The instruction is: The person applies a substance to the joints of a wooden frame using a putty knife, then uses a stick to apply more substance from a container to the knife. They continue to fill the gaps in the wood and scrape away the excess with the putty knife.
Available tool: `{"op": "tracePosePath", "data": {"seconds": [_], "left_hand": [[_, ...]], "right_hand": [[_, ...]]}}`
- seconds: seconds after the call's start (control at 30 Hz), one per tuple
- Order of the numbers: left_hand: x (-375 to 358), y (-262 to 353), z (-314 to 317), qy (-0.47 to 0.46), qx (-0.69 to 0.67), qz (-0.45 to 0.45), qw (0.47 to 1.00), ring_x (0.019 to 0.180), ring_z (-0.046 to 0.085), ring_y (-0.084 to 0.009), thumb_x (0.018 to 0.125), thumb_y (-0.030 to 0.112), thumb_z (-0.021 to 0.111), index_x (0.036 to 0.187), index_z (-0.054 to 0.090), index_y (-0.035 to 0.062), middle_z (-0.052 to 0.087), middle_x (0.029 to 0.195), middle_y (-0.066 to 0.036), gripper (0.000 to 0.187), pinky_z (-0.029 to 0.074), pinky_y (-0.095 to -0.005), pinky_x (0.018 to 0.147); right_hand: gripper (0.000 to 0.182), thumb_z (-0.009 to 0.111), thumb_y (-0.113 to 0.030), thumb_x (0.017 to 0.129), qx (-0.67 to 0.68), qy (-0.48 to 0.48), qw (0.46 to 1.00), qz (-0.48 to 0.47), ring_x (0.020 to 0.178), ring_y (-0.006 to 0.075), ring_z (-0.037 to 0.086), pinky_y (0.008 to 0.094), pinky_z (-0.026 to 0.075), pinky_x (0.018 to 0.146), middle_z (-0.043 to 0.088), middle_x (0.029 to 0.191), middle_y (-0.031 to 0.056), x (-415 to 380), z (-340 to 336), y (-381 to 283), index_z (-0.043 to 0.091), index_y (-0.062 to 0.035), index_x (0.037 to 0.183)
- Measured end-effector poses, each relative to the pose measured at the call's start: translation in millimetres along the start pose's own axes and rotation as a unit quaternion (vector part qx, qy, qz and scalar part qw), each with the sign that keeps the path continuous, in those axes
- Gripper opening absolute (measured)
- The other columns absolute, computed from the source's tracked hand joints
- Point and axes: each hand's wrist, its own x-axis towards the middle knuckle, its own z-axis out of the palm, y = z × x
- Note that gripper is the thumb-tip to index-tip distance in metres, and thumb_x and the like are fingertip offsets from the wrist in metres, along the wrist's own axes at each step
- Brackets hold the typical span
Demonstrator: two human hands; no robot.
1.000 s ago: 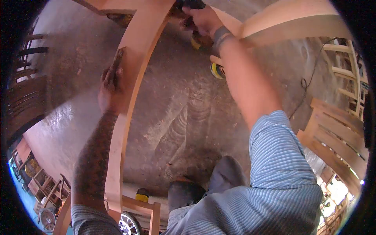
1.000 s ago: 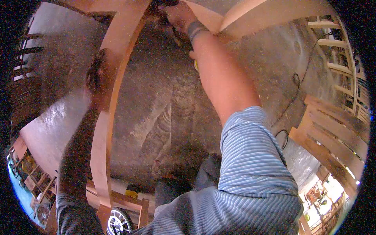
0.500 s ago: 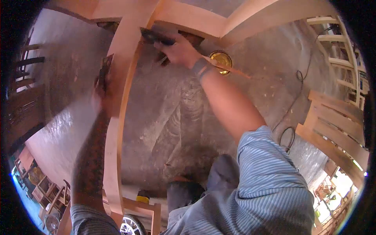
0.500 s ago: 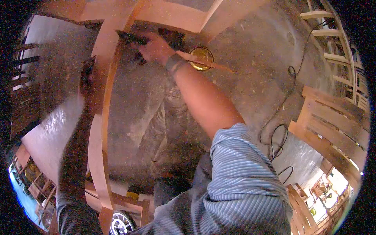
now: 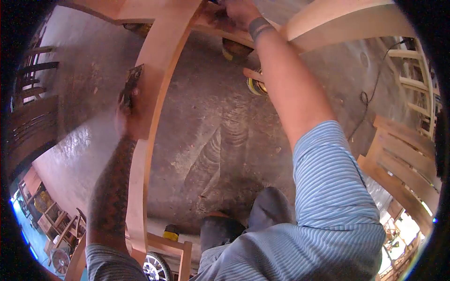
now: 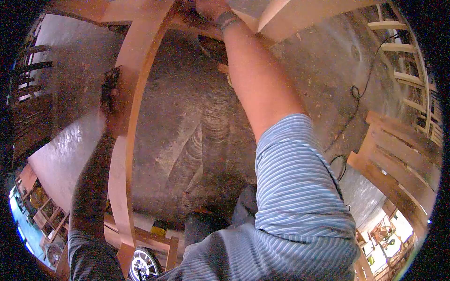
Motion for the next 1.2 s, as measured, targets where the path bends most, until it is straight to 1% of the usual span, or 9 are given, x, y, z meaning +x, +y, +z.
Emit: {"op": "tracePosePath", "data": {"seconds": [0.17, 0.27, 0.4, 0.5, 0.63, 0.77, 0.9, 1.03, 1.2], "left_hand": [[-1.4, 0.6, -0.3, 0.004, 0.017, 0.022, 1.0, 0.114, 0.066, -0.0369, 0.105, 0.047, 0.053, 0.132, 0.066, 0.0088, 0.069, 0.127, -0.016, 0.048, 0.051, -0.0441, 0.095], [0.0, -2.4, 2.0, 0.003, -0.004, 0.037, 0.999, 0.117, 0.065, -0.0374, 0.106, 0.045, 0.052, 0.135, 0.065, 0.0102, 0.067, 0.13, -0.016, 0.047, 0.051, -0.0449, 0.096], [5.1, -11.3, -6.0, -0.066, 0.039, 0.021, 0.997, 0.121, 0.063, -0.0371, 0.107, 0.045, 0.049, 0.141, 0.06, 0.0128, 0.065, 0.134, -0.014, 0.049, 0.05, -0.0448, 0.099], [4.3, -10.8, 0.8, -0.053, 0.042, 0.023, 0.997, 0.121, 0.063, -0.0367, 0.106, 0.046, 0.05, 0.141, 0.061, 0.014, 0.066, 0.134, -0.014, 0.048, 0.05, -0.0443, 0.098], [4.8, -15.4, 5.2, -0.041, 0.024, 0.025, 0.999, 0.12, 0.064, -0.0362, 0.105, 0.046, 0.051, 0.14, 0.062, 0.0157, 0.066, 0.133, -0.013, 0.048, 0.05, -0.0437, 0.097], [1.9, -12.9, 4.2, -0.03, 0.012, 0.016, 0.999, 0.119, 0.065, -0.0357, 0.103, 0.047, 0.053, 0.139, 0.063, 0.0174, 0.066, 0.133, -0.012, 0.047, 0.05, -0.043, 0.097], [-4.1, -8.8, 0.1, -0.034, -0.006, -0.021, 0.999, 0.118, 0.065, -0.0352, 0.102, 0.048, 0.055, 0.138, 0.064, 0.019, 0.067, 0.133, -0.011, 0.047, 0.051, -0.0423, 0.096], [0.0, -22.0, 0.7, -0.043, -0.026, -0.027, 0.998, 0.116, 0.066, -0.0351, 0.1, 0.048, 0.057, 0.137, 0.064, 0.0203, 0.068, 0.132, -0.011, 0.046, 0.051, -0.0426, 0.095], [2.4, -33.4, -1.5, -0.055, -0.04, 0.015, 0.998, 0.114, 0.066, -0.036, 0.098, 0.044, 0.061, 0.135, 0.065, 0.0213, 0.068, 0.131, -0.01, 0.044, 0.052, -0.0456, 0.095]], "right_hand": [[0.033, 0.055, -0.026, 0.106, 0.023, -0.079, 0.996, 0.018, 0.085, 0.0314, 0.067, 0.0476, 0.053, 0.08, 0.073, 0.104, 0.0226, -40.4, 6.7, -28.8, 0.067, -0.0026, 0.128], [0.03, 0.062, -0.022, 0.103, 0.202, -0.072, 0.964, 0.16, 0.073, 0.0243, 0.075, 0.0385, 0.063, 0.067, 0.075, 0.091, 0.0132, -74.8, 27.0, -33.7, 0.061, 0.0016, 0.122], [0.032, 0.064, -0.021, 0.102, 0.02, -0.129, 0.991, 0.027, 0.076, 0.0227, 0.075, 0.0384, 0.063, 0.069, 0.075, 0.091, 0.0138, -107.6, 41.5, -39.8, 0.061, 0.0043, 0.12], [0.031, 0.063, -0.02, 0.1, 0.029, -0.112, 0.993, -0.004, 0.079, 0.0262, 0.074, 0.0413, 0.062, 0.073, 0.074, 0.09, 0.0141, -149.5, 61.5, -51.2, 0.062, 0.0013, 0.123], [0.035, 0.06, -0.023, 0.099, 0.206, -0.178, 0.943, 0.191, 0.084, 0.0364, 0.072, 0.0481, 0.058, 0.081, 0.074, 0.092, 0.0151, -213.3, 94.8, -54.8, 0.067, -0.0097, 0.13], [0.037, 0.06, -0.023, 0.099, 0.069, -0.211, 0.975, -0.018, 0.085, 0.0318, 0.073, 0.0447, 0.059, 0.079, 0.075, 0.095, 0.0139, -261.2, 96.9, -92.1, 0.066, -0.0109, 0.133], [0.05, 0.06, -0.012, 0.101, 0.111, -0.087, 0.987, -0.075, 0.085, 0.0178, 0.071, 0.0373, 0.061, 0.073, 0.074, 0.111, 0.0054, -256.0, 65.5, -124.0, 0.051, -0.0116, 0.15], [0.064, 0.061, -0.005, 0.101, 0.231, -0.068, 0.969, -0.048, 0.088, 0.0108, 0.068, 0.0296, 0.061, 0.071, 0.071, 0.117, 0.0058, -246.7, 57.6, -141.7, 0.036, -0.0061, 0.159], [0.03, 0.06, -0.021, 0.103, -0.062, 0.062, 0.96, -0.266, 0.084, 0.0265, 0.073, 0.045, 0.061, 0.075, 0.074, 0.104, 0.0141, -203.8, 97.9, -122.0, 0.067, -0.0034, 0.126]]}}
